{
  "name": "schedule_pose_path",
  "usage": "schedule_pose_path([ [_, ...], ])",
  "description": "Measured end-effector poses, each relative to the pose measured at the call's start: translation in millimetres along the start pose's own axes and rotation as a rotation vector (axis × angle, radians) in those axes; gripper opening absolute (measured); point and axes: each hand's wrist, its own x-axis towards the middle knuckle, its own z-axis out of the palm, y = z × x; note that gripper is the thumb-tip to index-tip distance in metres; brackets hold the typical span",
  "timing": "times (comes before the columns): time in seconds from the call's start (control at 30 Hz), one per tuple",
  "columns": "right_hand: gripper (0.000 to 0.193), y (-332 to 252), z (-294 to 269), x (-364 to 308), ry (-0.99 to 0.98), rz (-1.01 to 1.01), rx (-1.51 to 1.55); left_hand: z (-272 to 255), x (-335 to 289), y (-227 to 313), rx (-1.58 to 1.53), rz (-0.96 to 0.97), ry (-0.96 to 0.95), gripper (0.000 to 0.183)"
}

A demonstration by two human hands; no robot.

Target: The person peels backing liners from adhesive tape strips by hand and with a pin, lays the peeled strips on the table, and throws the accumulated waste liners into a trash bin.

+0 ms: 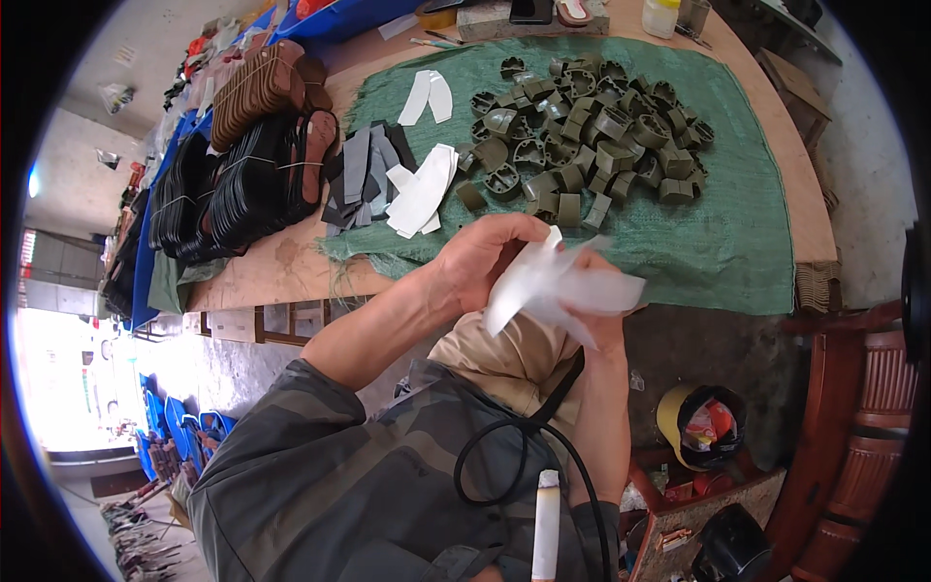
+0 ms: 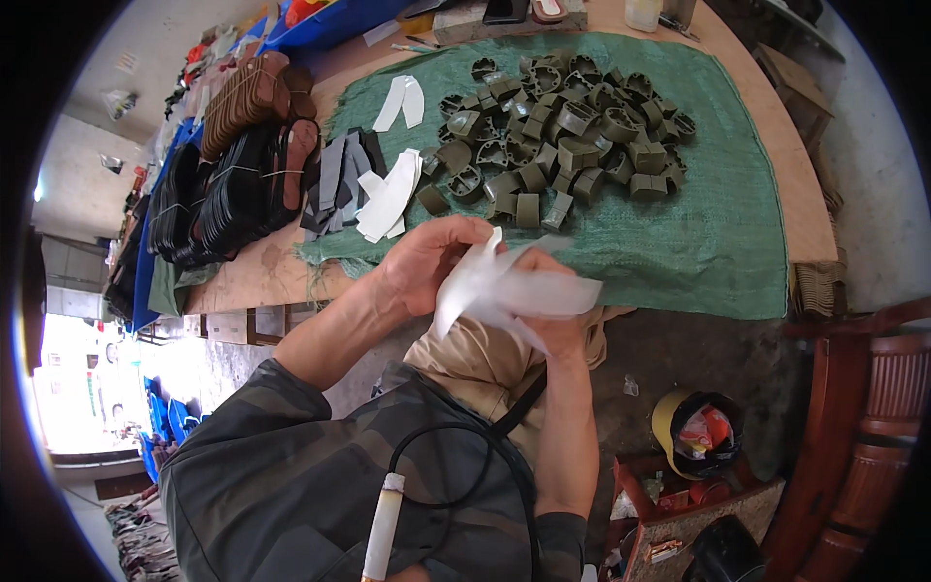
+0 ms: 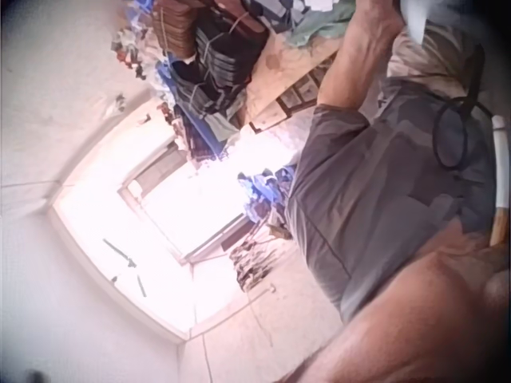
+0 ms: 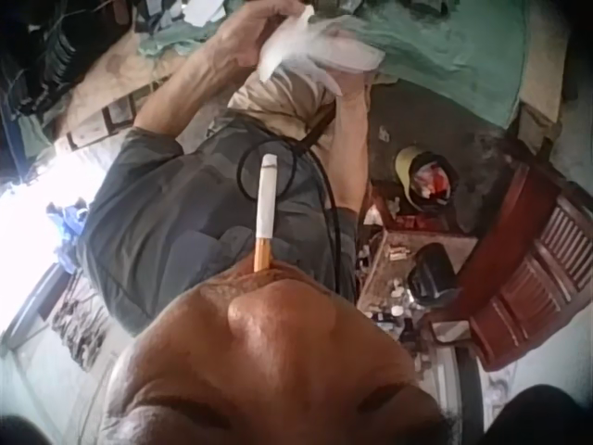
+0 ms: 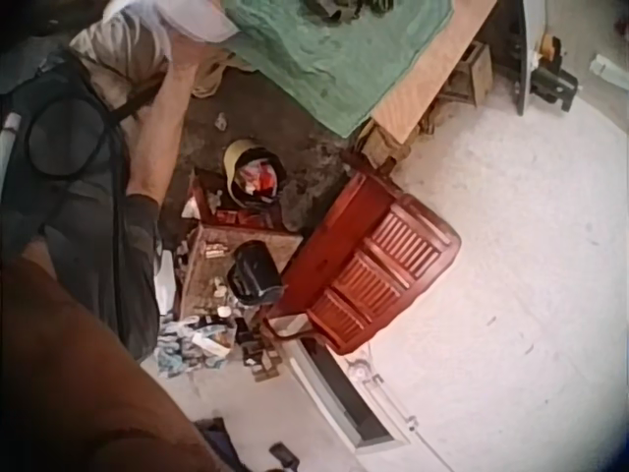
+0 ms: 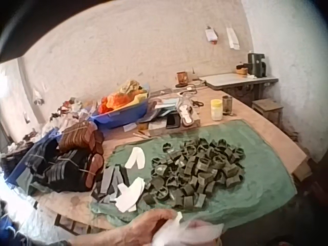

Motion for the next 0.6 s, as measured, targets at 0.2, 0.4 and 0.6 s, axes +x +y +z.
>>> schedule_pose_path([
  [0.2, 0.010, -19.7, 45.2, -16.0, -0.272, 0.124, -0.535, -16.8, 8.7, 12.7, 0.122, 0.252, 0.028, 0.019],
  [0.4, 0.015, -12.5, 52.4, -34.6, -0.565, 0.019, -0.405, -35.4, 18.3, 29.0, 0.161, 0.561, 0.138, 0.021],
  [0.6, 0.017, -9.1, 36.3, -64.2, -0.453, 0.279, -0.332, -91.2, 10.2, 69.8, 0.311, 0.857, 0.417, 0.015],
])
